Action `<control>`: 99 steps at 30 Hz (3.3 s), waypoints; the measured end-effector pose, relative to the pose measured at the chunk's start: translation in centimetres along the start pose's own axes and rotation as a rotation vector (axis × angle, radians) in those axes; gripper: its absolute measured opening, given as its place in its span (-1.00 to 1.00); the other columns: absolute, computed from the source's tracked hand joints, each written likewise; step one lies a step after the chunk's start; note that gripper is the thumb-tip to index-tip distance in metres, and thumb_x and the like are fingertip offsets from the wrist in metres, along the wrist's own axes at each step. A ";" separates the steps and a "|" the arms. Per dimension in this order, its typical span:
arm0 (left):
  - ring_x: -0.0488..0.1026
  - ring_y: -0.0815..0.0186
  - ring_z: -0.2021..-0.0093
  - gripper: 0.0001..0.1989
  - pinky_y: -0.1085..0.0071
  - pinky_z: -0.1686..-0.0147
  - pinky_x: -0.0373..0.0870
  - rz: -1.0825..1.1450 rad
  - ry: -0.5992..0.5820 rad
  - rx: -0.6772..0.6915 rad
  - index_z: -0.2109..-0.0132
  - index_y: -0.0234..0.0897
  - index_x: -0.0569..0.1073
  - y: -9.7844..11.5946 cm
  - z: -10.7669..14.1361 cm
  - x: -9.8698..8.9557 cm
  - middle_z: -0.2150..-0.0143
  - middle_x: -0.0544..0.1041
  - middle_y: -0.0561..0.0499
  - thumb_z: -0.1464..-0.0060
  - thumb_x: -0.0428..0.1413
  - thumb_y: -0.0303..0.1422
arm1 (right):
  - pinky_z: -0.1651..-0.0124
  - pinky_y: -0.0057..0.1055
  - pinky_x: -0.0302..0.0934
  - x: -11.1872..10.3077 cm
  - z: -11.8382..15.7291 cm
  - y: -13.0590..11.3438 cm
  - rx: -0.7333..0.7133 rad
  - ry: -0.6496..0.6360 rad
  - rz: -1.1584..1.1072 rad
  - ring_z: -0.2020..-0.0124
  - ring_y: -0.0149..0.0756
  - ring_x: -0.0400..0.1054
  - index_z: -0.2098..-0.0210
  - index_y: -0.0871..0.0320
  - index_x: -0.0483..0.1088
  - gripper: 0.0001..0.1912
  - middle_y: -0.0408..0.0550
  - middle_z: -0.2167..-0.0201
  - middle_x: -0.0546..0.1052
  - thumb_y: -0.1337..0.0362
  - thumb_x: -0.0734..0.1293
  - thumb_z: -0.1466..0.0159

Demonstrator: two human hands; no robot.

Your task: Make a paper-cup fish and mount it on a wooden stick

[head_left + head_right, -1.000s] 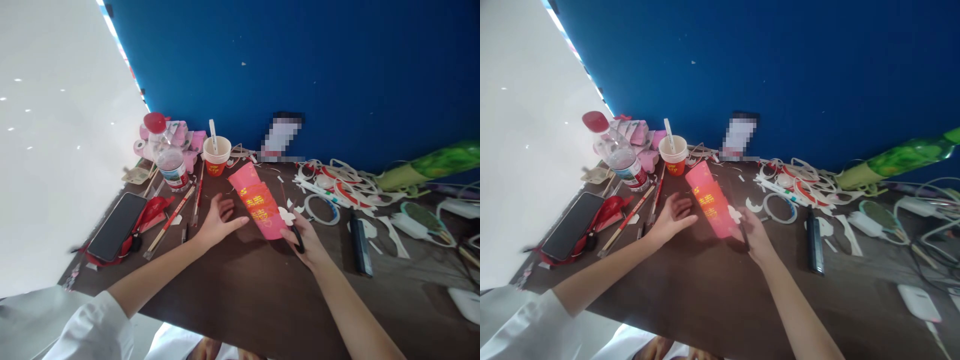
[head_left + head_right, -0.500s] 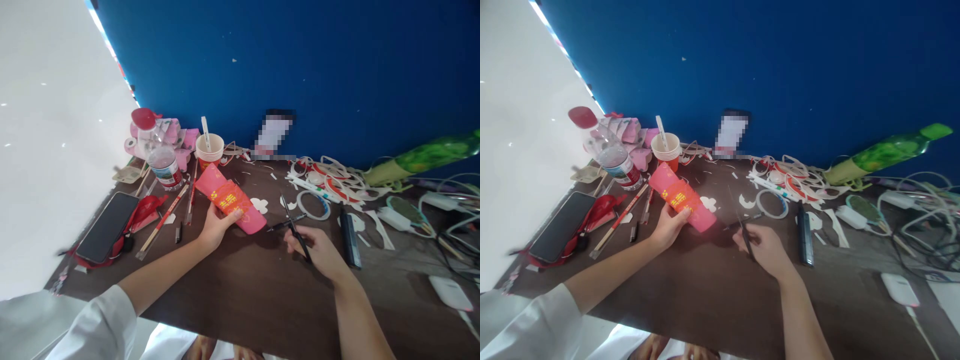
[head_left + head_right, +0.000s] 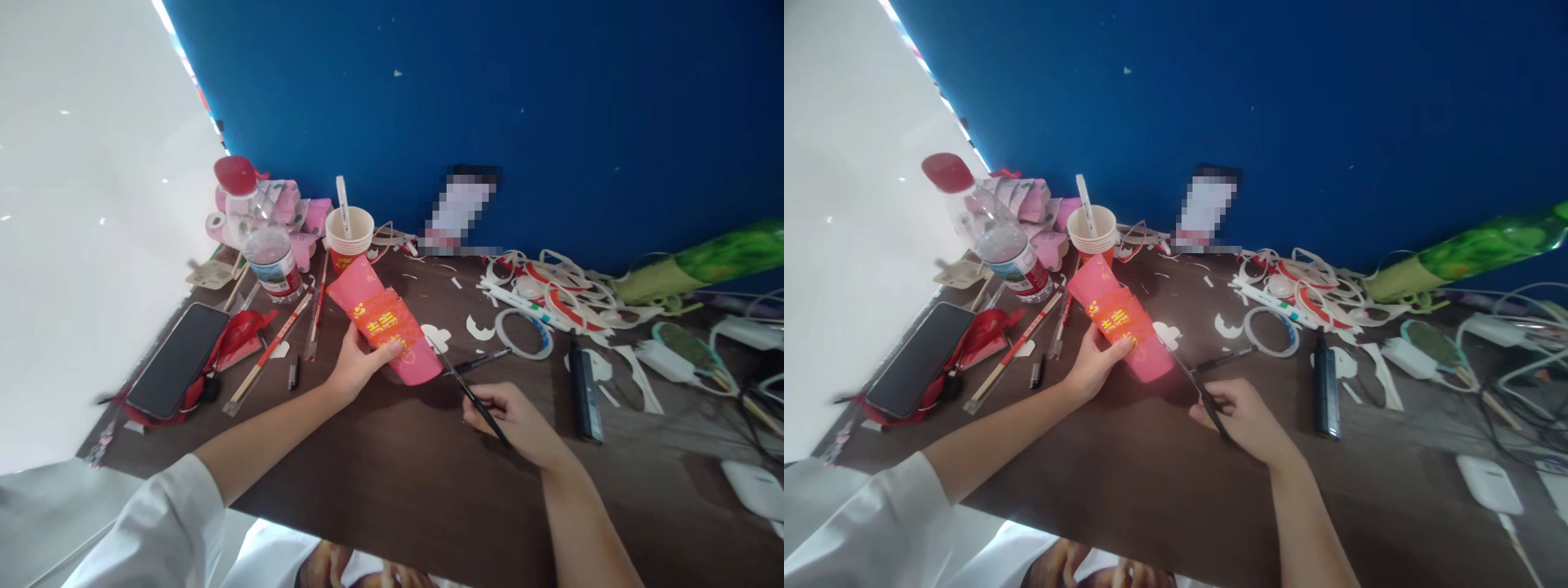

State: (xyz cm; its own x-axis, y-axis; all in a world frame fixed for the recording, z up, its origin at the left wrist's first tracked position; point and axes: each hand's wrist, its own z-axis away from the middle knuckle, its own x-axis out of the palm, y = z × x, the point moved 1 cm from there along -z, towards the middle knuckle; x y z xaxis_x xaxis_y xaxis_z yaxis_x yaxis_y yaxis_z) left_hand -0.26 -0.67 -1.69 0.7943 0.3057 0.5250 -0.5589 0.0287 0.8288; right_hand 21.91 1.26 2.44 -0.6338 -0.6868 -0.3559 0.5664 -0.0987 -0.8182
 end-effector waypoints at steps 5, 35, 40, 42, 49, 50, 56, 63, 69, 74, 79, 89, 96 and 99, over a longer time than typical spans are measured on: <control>0.51 0.25 0.16 -0.37 0.24 0.05 0.42 -0.043 -0.009 0.013 0.11 -0.26 0.35 0.1 0.0 0.0 0.13 0.54 -0.06 0.36 0.41 -0.21 | 0.53 -0.51 0.01 0.2 -0.2 -0.1 0.005 0.001 -0.032 0.59 -0.49 0.05 0.65 0.19 0.26 -0.56 -0.23 0.66 0.21 -0.03 0.45 0.07; 0.50 0.17 0.10 -0.38 0.18 0.04 0.42 -0.104 -0.015 0.038 0.14 -0.25 0.35 0.6 0.2 0.1 0.11 0.54 -0.08 0.36 0.40 -0.16 | 0.56 -0.49 -0.19 0.4 -0.5 0.3 0.030 0.034 0.001 0.62 -0.52 -0.07 0.69 0.18 0.21 -0.52 -0.26 0.71 0.09 -0.07 0.43 0.07; 0.51 0.19 0.13 -0.38 0.20 0.07 0.43 -0.103 0.013 0.053 0.14 -0.27 0.35 0.5 0.2 0.1 0.15 0.55 -0.07 0.37 0.41 -0.20 | 0.55 -0.48 -0.18 0.4 -0.5 0.3 0.047 0.040 0.009 0.62 -0.51 -0.06 0.69 0.17 0.20 -0.52 -0.26 0.71 0.11 -0.05 0.42 0.04; 0.51 0.21 0.16 -0.38 0.23 0.09 0.44 -0.091 0.021 0.053 0.15 -0.27 0.35 0.5 0.3 0.2 0.16 0.55 -0.06 0.38 0.41 -0.21 | 0.55 -0.48 -0.19 0.5 -0.4 0.4 0.049 0.050 0.013 0.61 -0.51 -0.06 0.69 0.17 0.18 -0.52 -0.26 0.71 0.10 -0.05 0.42 0.03; 0.52 0.22 0.17 -0.40 0.25 0.11 0.45 -0.076 0.034 0.053 0.17 -0.28 0.35 0.7 0.4 0.3 0.17 0.55 -0.07 0.38 0.42 -0.23 | 0.55 -0.48 -0.18 0.5 -0.6 1.0 0.040 0.065 0.021 0.62 -0.50 -0.04 0.70 0.17 0.18 -0.52 -0.25 0.71 0.10 -0.05 0.42 0.03; 0.52 0.21 0.16 -0.40 0.25 0.11 0.45 -0.076 0.034 0.054 0.17 -0.28 0.35 0.7 0.3 0.3 0.16 0.55 -0.07 0.38 0.42 -0.23 | 0.55 -0.48 -0.17 0.5 -0.6 1.0 0.042 0.067 0.020 0.62 -0.50 -0.03 0.70 0.18 0.19 -0.52 -0.25 0.71 0.11 -0.05 0.42 0.03; 0.52 0.18 0.12 -0.40 0.23 0.08 0.44 -0.077 0.030 0.058 0.14 -0.28 0.36 0.6 0.3 0.3 0.12 0.55 -0.10 0.36 0.41 -0.24 | 0.56 -0.48 -0.19 0.6 -0.6 0.7 0.053 0.087 0.013 0.63 -0.51 -0.04 0.71 0.18 0.20 -0.53 -0.25 0.72 0.11 -0.04 0.43 0.05; 0.52 0.19 0.12 -0.39 0.25 0.08 0.44 -0.055 0.048 0.061 0.15 -0.28 0.35 0.7 0.3 0.4 0.12 0.55 -0.10 0.38 0.42 -0.24 | 0.53 -0.50 0.04 0.3 -0.3 0.4 0.001 0.084 0.032 0.60 -0.46 0.12 0.65 0.20 0.32 -0.65 -0.20 0.68 0.27 0.05 0.41 0.03; 0.52 0.22 0.15 -0.39 0.27 0.10 0.45 -0.042 0.076 0.082 0.13 -0.27 0.36 0.5 0.2 0.2 0.14 0.55 -0.09 0.36 0.41 -0.23 | 0.61 -0.49 0.03 -0.3 -0.1 0.1 -0.043 0.313 -0.059 0.70 -0.47 0.12 0.69 0.17 0.31 -0.63 -0.20 0.77 0.29 0.03 0.41 0.01; 0.52 0.19 0.12 -0.37 0.26 0.09 0.45 -0.054 0.061 0.083 0.10 -0.26 0.36 0.6 0.4 0.4 0.09 0.55 -0.11 0.35 0.41 -0.24 | 0.37 -0.41 0.27 2.8 -1.7 -2.6 -0.230 0.777 -0.242 0.47 -0.36 0.37 0.47 0.14 0.36 -0.76 -0.10 0.47 0.53 0.20 0.47 0.02; 0.51 0.16 0.06 -0.38 0.24 0.04 0.45 -0.059 0.075 0.109 0.09 -0.26 0.36 0.7 0.5 0.7 0.03 0.53 -0.13 0.33 0.40 -0.24 | 0.26 -0.31 0.35 4.4 -2.7 -4.8 -0.265 0.846 -0.283 0.43 -0.30 0.44 0.54 0.13 0.28 -0.74 -0.12 0.50 0.54 0.28 0.48 0.03; 0.53 0.18 0.09 -0.36 0.20 0.00 0.43 -0.072 0.125 0.139 0.08 -0.27 0.33 1.0 0.6 0.8 0.06 0.53 -0.12 0.32 0.40 -0.24 | 0.17 -0.30 0.36 4.9 -3.8 -4.1 -0.248 0.874 -0.478 0.37 -0.28 0.50 0.50 0.14 0.31 -0.72 -0.08 0.45 0.58 0.24 0.50 0.03; 0.50 0.16 0.03 -0.34 0.20 -0.03 0.40 -0.063 0.121 0.152 0.06 -0.25 0.29 1.0 0.6 0.8 0.06 0.52 -0.12 0.32 0.40 -0.27 | 0.14 -0.28 0.37 5.1 -4.4 -3.4 -0.205 0.831 -0.532 0.32 -0.25 0.50 0.46 0.14 0.32 -0.69 -0.06 0.41 0.57 0.19 0.51 0.05; 0.46 0.13 -0.05 -0.33 0.21 -0.05 0.38 -0.066 0.108 0.171 0.04 -0.24 0.28 1.1 0.6 0.8 0.03 0.51 -0.13 0.31 0.39 -0.27 | 0.13 -0.27 0.36 5.1 -4.6 -3.3 -0.220 0.826 -0.525 0.33 -0.26 0.49 0.44 0.14 0.32 -0.69 -0.06 0.40 0.55 0.18 0.51 0.04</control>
State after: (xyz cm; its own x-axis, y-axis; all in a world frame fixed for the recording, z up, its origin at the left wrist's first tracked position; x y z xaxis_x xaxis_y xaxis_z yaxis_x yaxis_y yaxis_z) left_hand -0.08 -0.97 -0.27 0.7927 0.4088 0.4523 -0.4506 -0.1069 0.8863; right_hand 14.41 1.43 1.23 -0.9899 0.1289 -0.0599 0.0534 -0.0534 -0.9971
